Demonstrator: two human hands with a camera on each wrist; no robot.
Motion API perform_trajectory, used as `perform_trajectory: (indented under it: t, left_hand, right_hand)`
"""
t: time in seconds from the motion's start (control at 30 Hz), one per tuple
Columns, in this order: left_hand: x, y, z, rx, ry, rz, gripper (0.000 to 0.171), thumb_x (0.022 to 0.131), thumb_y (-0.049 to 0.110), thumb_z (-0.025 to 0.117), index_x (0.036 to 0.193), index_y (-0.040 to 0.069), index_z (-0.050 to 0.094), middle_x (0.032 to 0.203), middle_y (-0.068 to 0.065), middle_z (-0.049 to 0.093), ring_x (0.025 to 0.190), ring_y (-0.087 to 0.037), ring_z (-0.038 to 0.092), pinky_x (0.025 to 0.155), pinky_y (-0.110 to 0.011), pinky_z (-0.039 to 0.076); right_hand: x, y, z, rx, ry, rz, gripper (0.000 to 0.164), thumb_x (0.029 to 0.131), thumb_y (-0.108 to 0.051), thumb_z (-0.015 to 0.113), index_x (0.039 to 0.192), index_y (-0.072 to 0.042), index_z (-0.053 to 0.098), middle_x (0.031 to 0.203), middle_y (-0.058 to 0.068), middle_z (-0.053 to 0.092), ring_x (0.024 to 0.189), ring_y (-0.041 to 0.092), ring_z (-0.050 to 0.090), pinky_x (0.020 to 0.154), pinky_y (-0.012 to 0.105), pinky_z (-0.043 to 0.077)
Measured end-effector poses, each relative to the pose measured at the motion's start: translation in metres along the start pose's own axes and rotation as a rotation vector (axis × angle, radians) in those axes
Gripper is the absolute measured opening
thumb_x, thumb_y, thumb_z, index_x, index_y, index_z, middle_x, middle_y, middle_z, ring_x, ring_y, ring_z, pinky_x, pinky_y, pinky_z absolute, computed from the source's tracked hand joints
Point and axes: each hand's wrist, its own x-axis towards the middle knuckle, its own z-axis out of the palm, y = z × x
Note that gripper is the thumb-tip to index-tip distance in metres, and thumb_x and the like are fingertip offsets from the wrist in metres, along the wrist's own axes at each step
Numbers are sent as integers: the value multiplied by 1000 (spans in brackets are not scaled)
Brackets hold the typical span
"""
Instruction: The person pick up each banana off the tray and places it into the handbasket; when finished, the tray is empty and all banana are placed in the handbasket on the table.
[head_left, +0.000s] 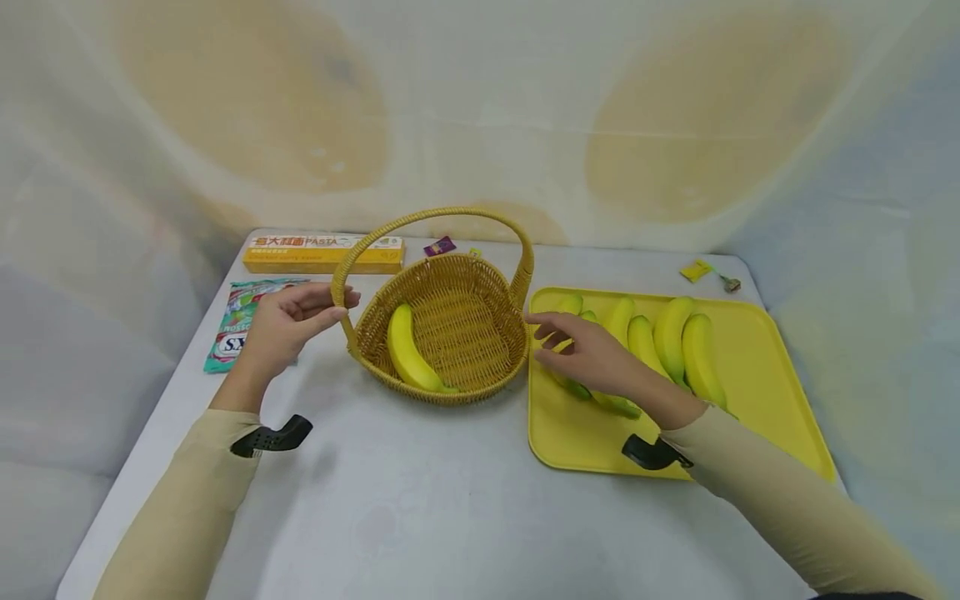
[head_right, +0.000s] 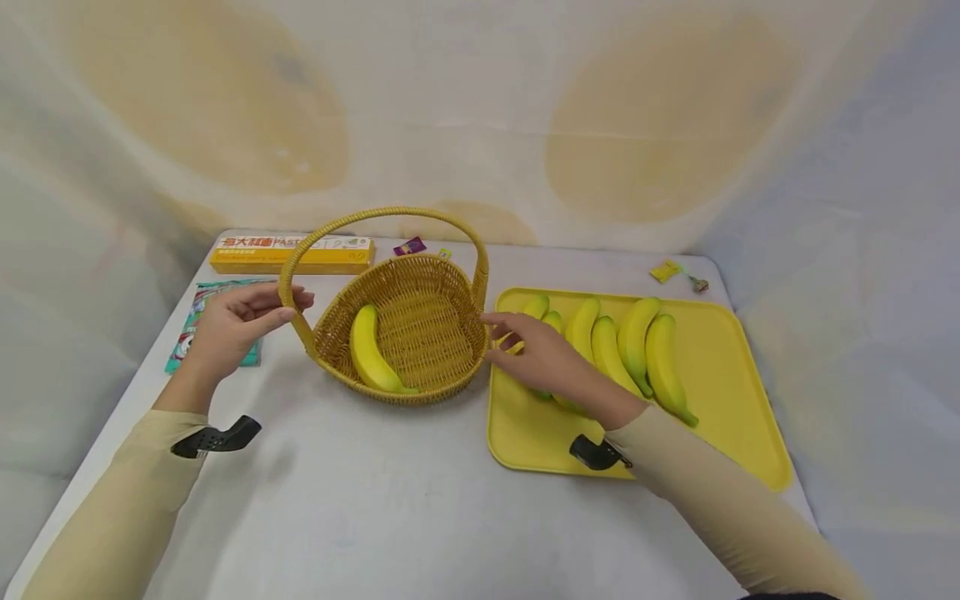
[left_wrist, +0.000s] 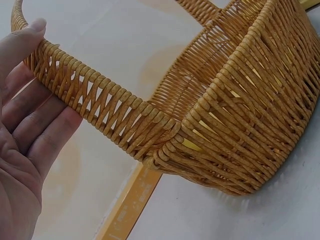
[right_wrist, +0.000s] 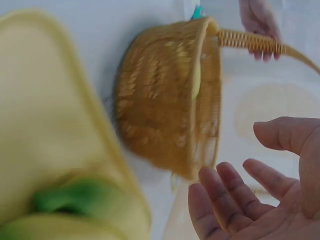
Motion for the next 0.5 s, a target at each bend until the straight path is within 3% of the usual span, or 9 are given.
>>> perform_trajectory:
  t: [0.5]
  left_hand:
    - [0,-1,-1,-46,-15,21,32,95,7,71,126,-2,68,114,-3,76,105,-14,72,93,-23,56]
  right_hand:
    - [-80,82,-60,-117,177,247,60,106,-33,56,156,-7,37,140,25,51,124,43,53,98,61,48]
